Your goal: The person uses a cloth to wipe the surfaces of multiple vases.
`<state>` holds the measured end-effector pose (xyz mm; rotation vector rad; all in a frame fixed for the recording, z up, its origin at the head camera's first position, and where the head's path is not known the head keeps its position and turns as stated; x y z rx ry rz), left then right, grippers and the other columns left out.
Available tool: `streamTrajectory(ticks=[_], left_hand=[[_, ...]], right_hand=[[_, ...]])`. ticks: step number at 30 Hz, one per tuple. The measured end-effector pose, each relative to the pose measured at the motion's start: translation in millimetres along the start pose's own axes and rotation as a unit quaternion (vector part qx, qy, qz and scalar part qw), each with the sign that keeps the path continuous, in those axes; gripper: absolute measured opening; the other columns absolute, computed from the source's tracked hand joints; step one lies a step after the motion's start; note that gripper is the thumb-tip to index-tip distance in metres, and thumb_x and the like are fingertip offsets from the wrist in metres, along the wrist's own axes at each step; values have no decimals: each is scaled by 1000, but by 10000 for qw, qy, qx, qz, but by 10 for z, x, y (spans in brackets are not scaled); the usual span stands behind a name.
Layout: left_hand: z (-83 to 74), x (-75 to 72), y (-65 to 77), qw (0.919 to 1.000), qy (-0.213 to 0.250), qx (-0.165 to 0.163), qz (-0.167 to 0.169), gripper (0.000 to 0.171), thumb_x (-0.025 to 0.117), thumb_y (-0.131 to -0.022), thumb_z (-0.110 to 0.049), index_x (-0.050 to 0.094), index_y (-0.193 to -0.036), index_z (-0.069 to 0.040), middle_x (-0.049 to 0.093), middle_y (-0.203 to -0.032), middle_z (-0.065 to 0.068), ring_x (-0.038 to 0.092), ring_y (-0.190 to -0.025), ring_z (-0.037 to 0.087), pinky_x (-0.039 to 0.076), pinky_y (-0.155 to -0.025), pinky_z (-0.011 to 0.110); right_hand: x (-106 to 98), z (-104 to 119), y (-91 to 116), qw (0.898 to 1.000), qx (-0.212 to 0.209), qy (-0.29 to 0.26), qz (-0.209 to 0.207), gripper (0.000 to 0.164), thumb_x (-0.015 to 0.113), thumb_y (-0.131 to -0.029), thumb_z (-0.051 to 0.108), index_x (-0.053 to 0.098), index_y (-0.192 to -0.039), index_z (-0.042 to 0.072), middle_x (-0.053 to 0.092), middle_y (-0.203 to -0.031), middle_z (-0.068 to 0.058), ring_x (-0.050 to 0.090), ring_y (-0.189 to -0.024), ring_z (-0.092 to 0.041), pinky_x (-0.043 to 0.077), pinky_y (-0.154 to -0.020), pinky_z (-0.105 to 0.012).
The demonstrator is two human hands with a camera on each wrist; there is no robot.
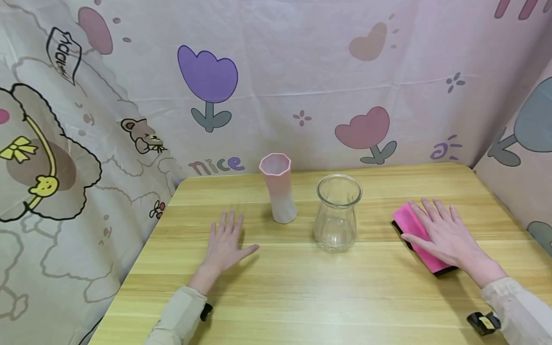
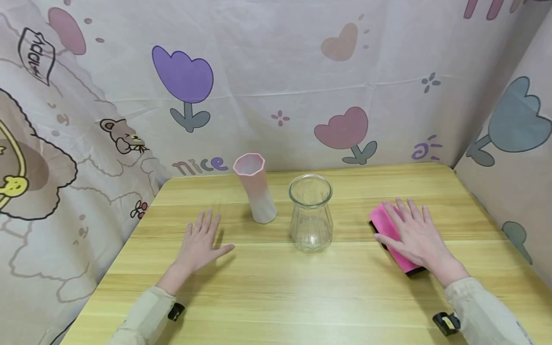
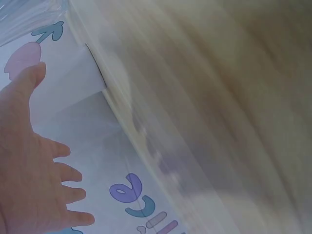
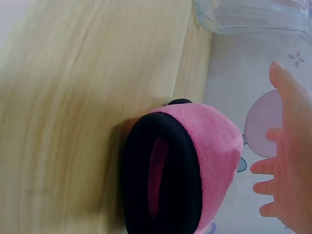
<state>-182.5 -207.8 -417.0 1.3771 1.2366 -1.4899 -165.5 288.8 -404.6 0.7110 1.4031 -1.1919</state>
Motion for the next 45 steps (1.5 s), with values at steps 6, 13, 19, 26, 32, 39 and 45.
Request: streamTrajectory(ticks=[6, 13, 19, 26, 32, 39, 45], left_hand=[[-17, 26, -9, 10000, -5, 30, -15, 97, 50, -76, -69, 19, -144, -6, 11, -148, 20, 7, -136, 37, 11, -106, 59], [-56, 29, -11, 9999, 111, 55, -41, 97, 52, -76, -67, 20, -144, -6, 10, -148, 21, 7, -136, 37, 10, -107, 58], [-188, 35, -13, 9992, 312, 210, 127, 95, 51, -77, -66, 21, -143, -5, 12, -148, 20, 9, -136, 37, 10, -107, 57], [-450, 75, -44, 9968, 377, 633, 295, 93, 50, -78, -65, 22, -144, -6, 13, -148, 17, 12, -136, 34, 16, -107, 56], [-680, 82, -135, 9866, 988, 1266, 273, 92, 53, -78, -63, 24, -142, -3, 20, -148, 16, 18, -135, 33, 20, -107, 52], [-871, 105, -307, 9632, 2111, 1662, 124, 90, 61, -77, -56, 24, -143, -9, 24, -148, 10, 22, -135, 25, 23, -108, 46], [-1068, 103, -433, 9468, 2797, 1579, 203, 89, 64, -76, -53, 24, -144, -11, 24, -148, 3, 23, -135, 19, 22, -110, 38]], right_hand=[[12, 0, -13, 10000, -4, -27, -21, 80, 53, -84, 51, 25, -141, 2, 26, -139, -32, 13, -130, -48, -4, -106, -60], [20, 0, -31, 10000, -25, 7, -28, 80, 53, -84, 51, 25, -141, 2, 26, -138, -31, 14, -129, -49, -7, -106, -58], [35, -2, -30, 10000, -55, -22, -6, 82, 52, -85, 50, 20, -143, 3, 23, -140, -32, 13, -129, -50, -9, -106, -58], [37, -4, -43, 10000, -36, -77, 14, 82, 53, -84, 51, 20, -143, 4, 24, -139, -32, 14, -129, -50, -9, -105, -58], [23, 4, -62, 9999, -22, -130, 73, 84, 52, -85, 51, 17, -144, 4, 22, -140, -31, 11, -130, -49, -10, -106, -58], [23, 1, -55, 9997, 56, -166, 155, 86, 52, -85, 51, 13, -145, 4, 22, -141, -32, 12, -129, -50, -11, -106, -55], [29, -12, -60, 9992, 152, -297, 203, 86, 51, -86, 51, 12, -144, 1, 20, -140, -33, 12, -128, -50, -11, -106, -56]])
Point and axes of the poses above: each hand's wrist, its own y-axis away from the middle knuckle, its own x-axis out of the palm, z = x × y, the point moved 1 cm from there along -y, towards the middle knuckle
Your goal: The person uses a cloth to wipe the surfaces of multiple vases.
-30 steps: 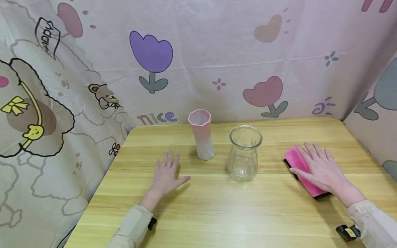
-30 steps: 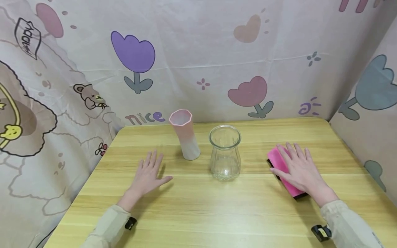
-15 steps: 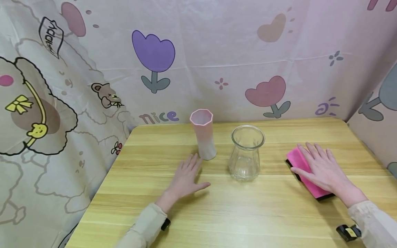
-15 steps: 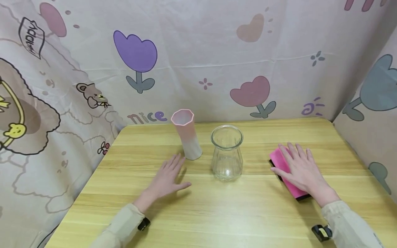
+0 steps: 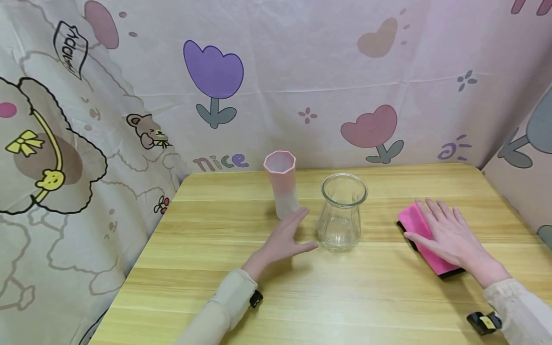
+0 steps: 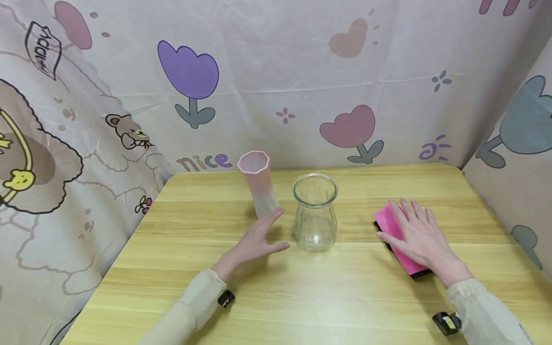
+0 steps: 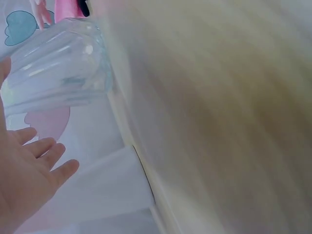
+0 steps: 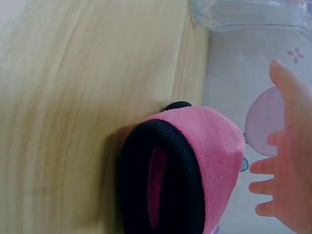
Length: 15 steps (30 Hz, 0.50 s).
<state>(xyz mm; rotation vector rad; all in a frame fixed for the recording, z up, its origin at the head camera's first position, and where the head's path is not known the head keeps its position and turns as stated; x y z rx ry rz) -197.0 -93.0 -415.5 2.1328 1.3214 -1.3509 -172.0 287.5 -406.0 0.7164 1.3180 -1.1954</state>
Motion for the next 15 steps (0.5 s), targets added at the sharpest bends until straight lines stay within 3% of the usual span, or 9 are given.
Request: streamTrajectory(ticks=[7, 15], left_hand=[[-124, 41, -206, 9960, 791, -414, 30, 90, 68, -74, -49, 22, -144, -17, 23, -148, -1, 24, -134, 19, 24, -108, 44], [-130, 102, -352, 9851, 1562, -711, -132, 92, 73, -71, -45, 21, -144, -23, 30, -145, 1, 32, -130, 20, 31, -104, 44]], right_hand=[[-24, -29, -40, 9998, 135, -98, 116, 87, 49, -88, 49, 7, -143, -4, 18, -141, -34, 18, -125, -52, -1, -105, -61], [-51, -52, -102, 9976, 512, -318, 334, 88, 44, -90, 50, 5, -140, -12, 14, -141, -36, 17, -125, -53, 5, -102, -65]])
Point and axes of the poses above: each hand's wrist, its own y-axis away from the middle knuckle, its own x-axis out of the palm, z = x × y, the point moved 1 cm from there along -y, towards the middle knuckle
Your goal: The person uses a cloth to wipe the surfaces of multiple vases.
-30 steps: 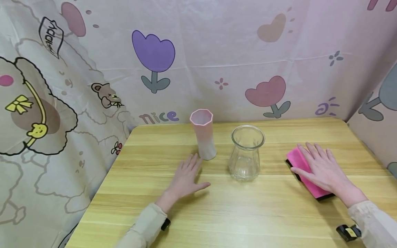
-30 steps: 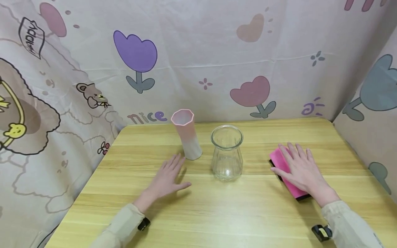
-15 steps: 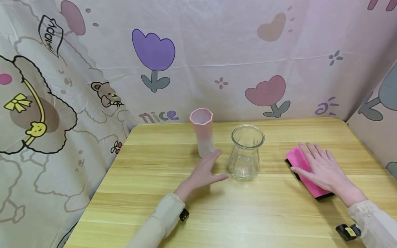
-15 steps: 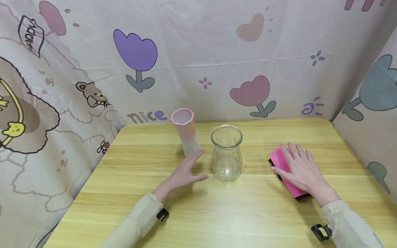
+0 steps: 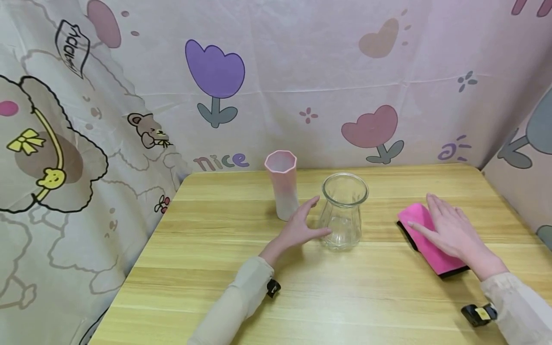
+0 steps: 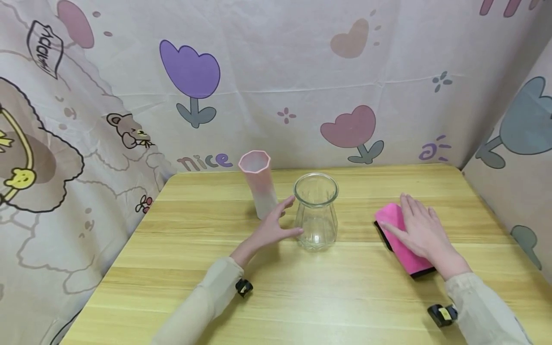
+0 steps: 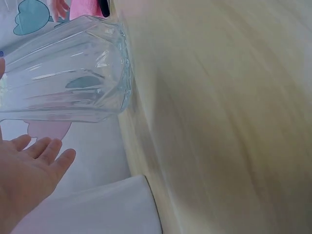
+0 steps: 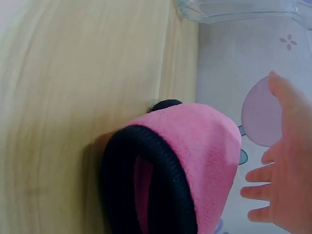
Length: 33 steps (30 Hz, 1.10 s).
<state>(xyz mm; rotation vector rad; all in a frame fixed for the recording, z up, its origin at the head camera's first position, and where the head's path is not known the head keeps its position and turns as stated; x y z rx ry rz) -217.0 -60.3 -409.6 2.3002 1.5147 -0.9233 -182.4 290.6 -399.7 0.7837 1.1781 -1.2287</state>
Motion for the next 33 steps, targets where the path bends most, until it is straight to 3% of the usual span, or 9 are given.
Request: streamTrajectory(ticks=[5, 11, 17, 21, 25, 33], left_hand=[[-4, 60, -73, 9992, 369, 67, -124, 91, 75, -71, -39, 24, -143, -18, 32, -144, 3, 34, -128, 18, 33, -104, 37], [-11, 143, -125, 9992, 380, 5, -128, 92, 77, -69, -39, 26, -142, -18, 36, -142, 2, 35, -128, 17, 34, -103, 38], [-42, 186, -157, 9993, 335, -40, -129, 91, 77, -69, -39, 28, -141, -14, 39, -139, 6, 37, -126, 19, 36, -102, 37], [-53, 196, -167, 9992, 372, -70, -125, 89, 76, -70, -38, 30, -140, -10, 40, -138, 9, 39, -125, 21, 37, -101, 37], [-45, 203, -171, 9989, 437, -94, -132, 88, 77, -70, -37, 31, -140, -10, 41, -137, 9, 39, -125, 20, 37, -101, 36], [-24, 212, -176, 9988, 459, -93, -120, 87, 76, -70, -38, 32, -139, -12, 43, -136, 7, 39, -124, 18, 37, -101, 34]], right_hand=[[-3, -8, -28, 9994, 264, -233, 60, 88, 42, -91, 49, 5, -138, -16, 17, -137, -40, 20, -122, -55, 16, -98, -65], [21, -12, -94, 9968, 682, -410, -42, 88, 50, -88, 47, 18, -131, -23, 31, -121, -47, 32, -108, -59, 29, -88, -66], [27, -7, -160, 9913, 1174, -436, 397, 97, 51, -84, 55, 22, -125, -28, 29, -120, -49, 33, -106, -59, 32, -85, -66], [59, 27, -206, 9870, 1373, -562, 615, 94, 52, -82, 58, 33, -122, -24, 42, -112, -43, 47, -90, -49, 43, -70, -55], [99, 60, -251, 9832, 1552, -629, 732, 88, 60, -76, 55, 40, -112, -22, 50, -94, -34, 49, -73, -35, 42, -57, -41], [174, 91, -352, 9768, 1878, -371, 961, 90, 69, -67, 50, 37, -110, -23, 51, -87, -33, 50, -68, -33, 44, -55, -40]])
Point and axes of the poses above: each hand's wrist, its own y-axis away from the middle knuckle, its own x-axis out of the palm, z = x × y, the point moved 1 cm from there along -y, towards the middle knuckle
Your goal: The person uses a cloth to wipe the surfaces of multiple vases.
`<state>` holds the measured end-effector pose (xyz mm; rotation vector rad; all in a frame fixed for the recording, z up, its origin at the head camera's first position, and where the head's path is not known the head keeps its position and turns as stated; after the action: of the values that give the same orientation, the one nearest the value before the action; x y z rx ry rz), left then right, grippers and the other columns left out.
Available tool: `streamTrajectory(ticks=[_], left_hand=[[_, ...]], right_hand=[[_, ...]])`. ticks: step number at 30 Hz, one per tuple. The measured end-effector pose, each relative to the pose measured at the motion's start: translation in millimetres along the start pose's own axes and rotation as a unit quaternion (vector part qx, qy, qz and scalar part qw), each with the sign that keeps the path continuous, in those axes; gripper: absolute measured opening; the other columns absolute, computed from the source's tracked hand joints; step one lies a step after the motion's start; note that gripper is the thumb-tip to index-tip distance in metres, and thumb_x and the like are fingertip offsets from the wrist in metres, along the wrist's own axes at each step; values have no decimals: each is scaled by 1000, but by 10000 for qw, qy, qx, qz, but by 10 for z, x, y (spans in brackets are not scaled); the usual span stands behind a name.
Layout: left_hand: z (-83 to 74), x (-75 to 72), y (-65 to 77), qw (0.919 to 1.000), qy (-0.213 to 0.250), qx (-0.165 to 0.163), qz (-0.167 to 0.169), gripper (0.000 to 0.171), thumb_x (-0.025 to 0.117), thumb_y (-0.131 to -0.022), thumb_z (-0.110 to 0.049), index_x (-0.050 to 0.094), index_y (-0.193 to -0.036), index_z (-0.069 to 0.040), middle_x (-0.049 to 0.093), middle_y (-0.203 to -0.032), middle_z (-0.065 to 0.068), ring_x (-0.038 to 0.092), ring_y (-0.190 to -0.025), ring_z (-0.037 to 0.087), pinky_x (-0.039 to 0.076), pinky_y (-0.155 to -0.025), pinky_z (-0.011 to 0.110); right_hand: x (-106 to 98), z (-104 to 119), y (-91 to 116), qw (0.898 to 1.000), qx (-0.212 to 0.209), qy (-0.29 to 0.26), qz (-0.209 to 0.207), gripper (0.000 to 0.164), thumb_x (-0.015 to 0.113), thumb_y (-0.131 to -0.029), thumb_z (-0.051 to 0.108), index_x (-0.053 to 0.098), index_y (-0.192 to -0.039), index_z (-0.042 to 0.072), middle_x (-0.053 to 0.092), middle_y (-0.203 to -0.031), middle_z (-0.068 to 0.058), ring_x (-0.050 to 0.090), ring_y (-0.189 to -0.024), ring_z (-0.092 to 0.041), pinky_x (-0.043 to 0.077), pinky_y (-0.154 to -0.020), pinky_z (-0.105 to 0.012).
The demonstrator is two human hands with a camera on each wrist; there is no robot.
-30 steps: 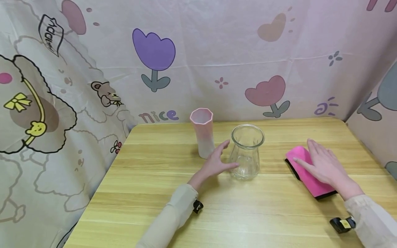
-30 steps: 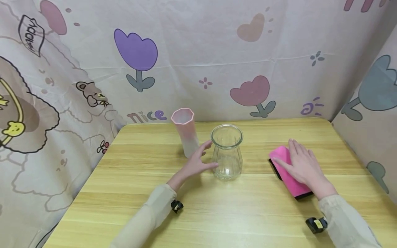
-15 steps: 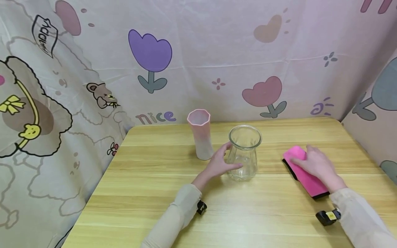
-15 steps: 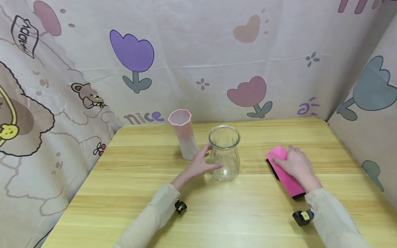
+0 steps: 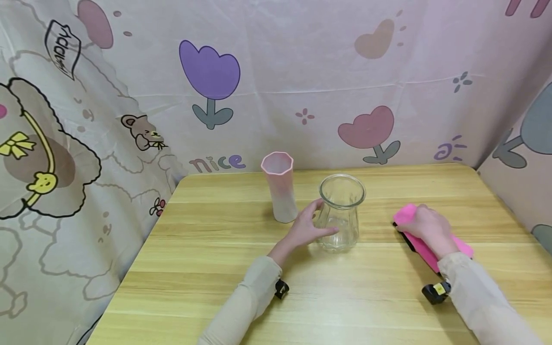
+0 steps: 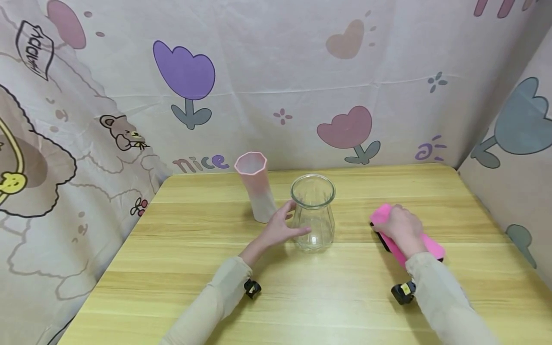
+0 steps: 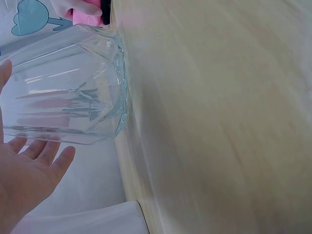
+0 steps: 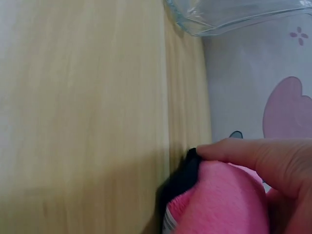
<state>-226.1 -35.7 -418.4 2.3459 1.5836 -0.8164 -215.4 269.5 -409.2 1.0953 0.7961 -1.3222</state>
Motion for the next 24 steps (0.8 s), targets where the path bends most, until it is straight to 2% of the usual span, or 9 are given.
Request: streamTrajectory(ticks=[5, 12, 18, 24], left_hand=[[-5, 1, 3, 10000, 31, -8, -13, 86, 77, -70, -38, 33, -139, -13, 43, -136, 7, 40, -123, 18, 37, -100, 33], [-26, 3, 5, 9999, 88, -127, -23, 88, 76, -69, -41, 32, -139, -13, 41, -138, 7, 41, -123, 21, 37, -101, 38], [-22, 16, -1, 9999, 113, -102, -50, 87, 77, -69, -39, 32, -139, -13, 41, -138, 7, 40, -124, 20, 37, -101, 38], [-16, 18, -1, 9999, 143, -39, -74, 85, 77, -70, -37, 33, -138, -11, 42, -137, 7, 39, -125, 17, 37, -101, 32]], right_hand=[[48, 48, -53, 9998, 121, 130, 87, 84, 70, -67, 42, 37, -110, -23, 52, -78, -28, 49, -63, -31, 42, -51, -37], [136, 90, -66, 9981, -354, 240, -444, 68, 73, -67, 36, 44, -101, -16, 56, -77, -30, 54, -64, -35, 42, -50, -41], [161, 47, -55, 9943, -700, 89, -799, 58, 73, -67, 32, 48, -95, -11, 56, -73, -26, 54, -61, -35, 42, -49, -42], [91, 34, -15, 9920, -982, -193, -772, 64, 71, -70, 30, 46, -107, -16, 58, -83, -30, 55, -67, -36, 45, -55, -47]])
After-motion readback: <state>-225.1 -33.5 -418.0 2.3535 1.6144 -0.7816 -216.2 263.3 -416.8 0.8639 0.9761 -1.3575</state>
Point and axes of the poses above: each hand's wrist, its own y-axis away from the middle knuckle, its own x-axis out of the palm, z = x × y, the point moved 1 cm from there along -y, towards the middle knuckle
